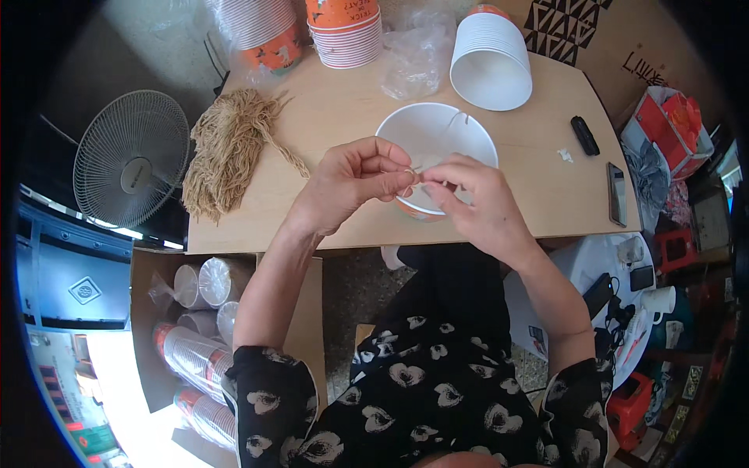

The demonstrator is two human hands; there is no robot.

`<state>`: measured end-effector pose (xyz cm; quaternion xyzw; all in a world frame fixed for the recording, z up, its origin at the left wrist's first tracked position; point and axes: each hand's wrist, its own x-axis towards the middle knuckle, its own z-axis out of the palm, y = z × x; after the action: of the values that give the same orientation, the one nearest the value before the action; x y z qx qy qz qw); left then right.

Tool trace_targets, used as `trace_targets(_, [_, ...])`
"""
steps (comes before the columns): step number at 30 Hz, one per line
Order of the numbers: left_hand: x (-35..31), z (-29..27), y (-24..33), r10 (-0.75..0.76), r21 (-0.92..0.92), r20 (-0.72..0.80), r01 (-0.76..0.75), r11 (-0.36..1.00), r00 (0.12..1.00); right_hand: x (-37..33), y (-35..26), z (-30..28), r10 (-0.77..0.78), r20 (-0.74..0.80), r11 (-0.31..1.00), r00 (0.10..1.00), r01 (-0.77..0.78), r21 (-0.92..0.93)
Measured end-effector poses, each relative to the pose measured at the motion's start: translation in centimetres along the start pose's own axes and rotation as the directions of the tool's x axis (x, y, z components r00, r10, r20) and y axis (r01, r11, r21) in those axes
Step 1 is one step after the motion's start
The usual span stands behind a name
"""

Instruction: Attaching a string handle to a paper bucket.

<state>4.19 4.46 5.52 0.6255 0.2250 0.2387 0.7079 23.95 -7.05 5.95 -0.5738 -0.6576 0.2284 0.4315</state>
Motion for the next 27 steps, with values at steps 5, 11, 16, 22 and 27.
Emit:
trace_targets(5, [-0.1,0.3,-0.5,0.053,-0.022,-0.017,-0.054,0.998,0.998,1.2,0.1,0.0,0.083,0.144,0.982,0.986,-0.105,0.155])
trace_targets(11, [-0.3,0.6,-1.5,0.15,-0.092,-0.03,-0.152,0.984,0.988,1.5,0.4,0.1,0.15,0.125,0.958,0.981,-0.176,0.228])
trace_targets(16, [-0.7,1.1,-1.2,0.149,-0.115,-0.077,-0.157,0.981,0.986,1.5,0.6,0.2,0.19,0.094,0.932,0.977,-0.21,0.295])
trace_targets(22, [-1.0,1.3,-1.4,0.18,-0.082,-0.078,-0.186,0.979,0.981,1.6,0.8,0.1,0.186,0.094,0.947,0.978,-0.204,0.25])
trace_targets(27, [-0.7,1.1,-1.9,0.163,-0.076,-0.096,-0.171,0.982,0.982,1.7,1.1,0.1,0.206,0.098,0.937,0.974,-0.225,0.267])
